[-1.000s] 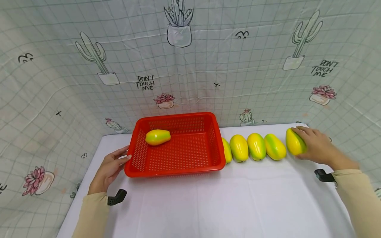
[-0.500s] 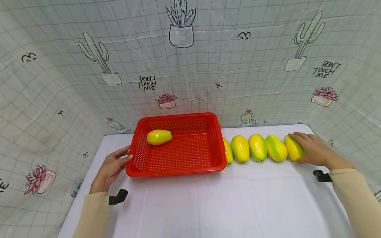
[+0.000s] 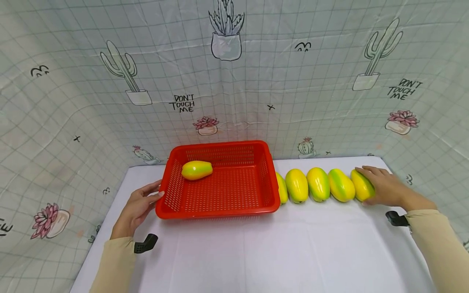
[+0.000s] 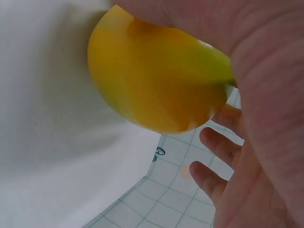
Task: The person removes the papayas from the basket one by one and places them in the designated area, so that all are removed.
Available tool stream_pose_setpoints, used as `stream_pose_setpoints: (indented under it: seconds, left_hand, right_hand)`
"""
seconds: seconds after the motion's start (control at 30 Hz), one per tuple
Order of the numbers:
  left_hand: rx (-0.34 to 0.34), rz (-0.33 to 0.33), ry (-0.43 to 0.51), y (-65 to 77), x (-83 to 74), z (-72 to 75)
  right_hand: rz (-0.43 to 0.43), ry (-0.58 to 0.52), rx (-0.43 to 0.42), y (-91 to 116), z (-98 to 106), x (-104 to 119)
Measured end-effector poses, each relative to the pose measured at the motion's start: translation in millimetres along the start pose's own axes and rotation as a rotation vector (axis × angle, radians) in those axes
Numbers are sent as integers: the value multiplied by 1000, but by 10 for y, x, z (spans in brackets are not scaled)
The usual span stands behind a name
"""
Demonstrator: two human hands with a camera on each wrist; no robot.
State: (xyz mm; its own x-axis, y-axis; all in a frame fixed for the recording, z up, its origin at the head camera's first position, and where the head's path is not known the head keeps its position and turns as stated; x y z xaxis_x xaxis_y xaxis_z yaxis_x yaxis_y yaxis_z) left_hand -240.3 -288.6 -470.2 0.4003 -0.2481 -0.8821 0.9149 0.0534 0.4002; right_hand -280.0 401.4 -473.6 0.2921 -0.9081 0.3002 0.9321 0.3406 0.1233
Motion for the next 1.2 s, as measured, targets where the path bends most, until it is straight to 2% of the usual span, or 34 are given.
stream_pose_setpoints:
  seconds: [0.77,1.03,1.2]
  left_hand:
    - [2,-1,28,-10,54,4]
    - [1,-9,29,-14,22,6]
    - [-5,-3,28,-19,25,9]
  right_hand:
    - [20,-2,-2,10,55,21]
    - [54,44,-28,-67,338,189]
    - [158,48,-98,-172,559,487]
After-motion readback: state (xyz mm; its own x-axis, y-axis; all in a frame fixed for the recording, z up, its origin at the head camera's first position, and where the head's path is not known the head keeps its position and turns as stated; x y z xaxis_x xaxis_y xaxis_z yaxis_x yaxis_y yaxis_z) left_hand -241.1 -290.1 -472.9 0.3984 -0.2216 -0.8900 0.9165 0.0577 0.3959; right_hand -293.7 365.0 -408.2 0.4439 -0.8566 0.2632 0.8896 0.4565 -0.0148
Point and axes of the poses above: each hand's wrist, its own y-axis away from the middle knuckle, its own z-axis out of the back of the hand, x = y × z, the point moved 8 cm from there along -y, towards the middle knuckle, and after that the axes turned 6 degrees about -y, right-handed, at the moved point
